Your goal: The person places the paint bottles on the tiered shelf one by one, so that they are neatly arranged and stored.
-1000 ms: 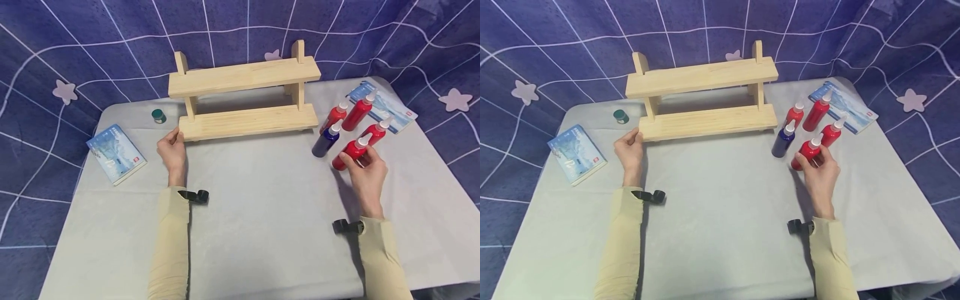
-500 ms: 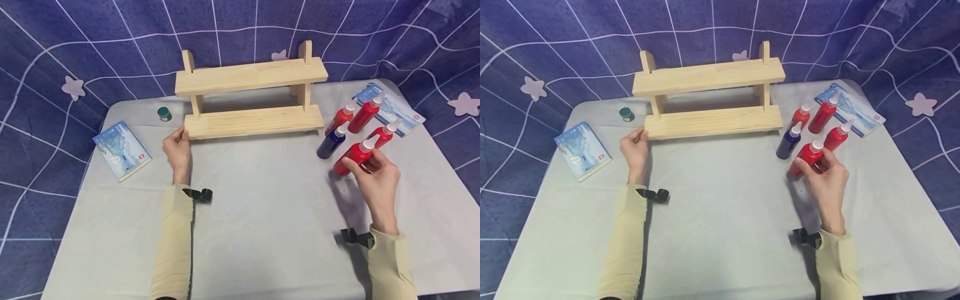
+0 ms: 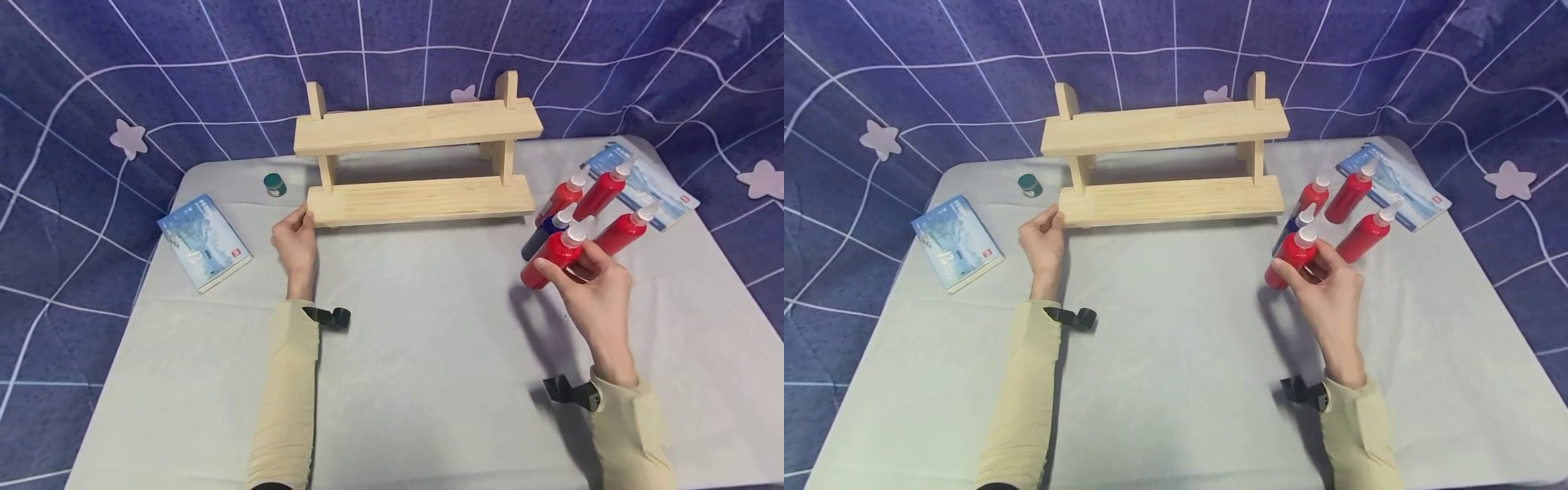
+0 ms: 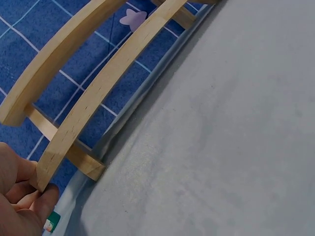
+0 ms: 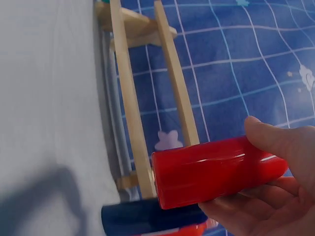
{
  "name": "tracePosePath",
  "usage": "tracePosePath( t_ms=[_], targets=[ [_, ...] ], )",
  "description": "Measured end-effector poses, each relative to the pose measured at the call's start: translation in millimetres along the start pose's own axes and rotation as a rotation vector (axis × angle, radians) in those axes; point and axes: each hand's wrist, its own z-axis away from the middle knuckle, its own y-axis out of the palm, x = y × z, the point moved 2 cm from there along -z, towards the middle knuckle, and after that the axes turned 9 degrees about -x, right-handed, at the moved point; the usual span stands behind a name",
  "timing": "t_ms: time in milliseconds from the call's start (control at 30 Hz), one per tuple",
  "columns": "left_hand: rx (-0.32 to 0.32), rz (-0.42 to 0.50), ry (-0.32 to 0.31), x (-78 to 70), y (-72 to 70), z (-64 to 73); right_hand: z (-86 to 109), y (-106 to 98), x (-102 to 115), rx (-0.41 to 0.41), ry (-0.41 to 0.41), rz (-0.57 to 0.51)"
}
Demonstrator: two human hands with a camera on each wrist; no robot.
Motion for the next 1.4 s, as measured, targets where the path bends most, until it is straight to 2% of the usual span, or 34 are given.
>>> tracePosePath(
  t_ms=[100, 467, 700, 1033, 1400],
  targets=[
    [-0.001, -0.003, 0.006, -0.8, -0.7, -0.4, -1.0, 6.3, 7.2, 0.021, -0.009, -0.017],
    [0.004, -0.003, 0.002, 0.4, -4.4, 1.4, -12.1, 30.1, 28.6, 0.080, -0.125, -0.037],
    [0.002, 0.019, 0.003, 0.0, -7.0, 2.0, -21.2, 49.7, 38.7, 0.137, -0.121, -0.081],
    [0.011, 0.024, 0.021, -0.2, -5.8, 3.8, -33.4, 63.8, 53.4, 0.110, -0.142, -0.057],
    [0.018, 0.048, 0.026, -1.4, -6.4, 3.8, -48.7, 82.2, 64.2, 0.102, -0.111, -0.167]
  ],
)
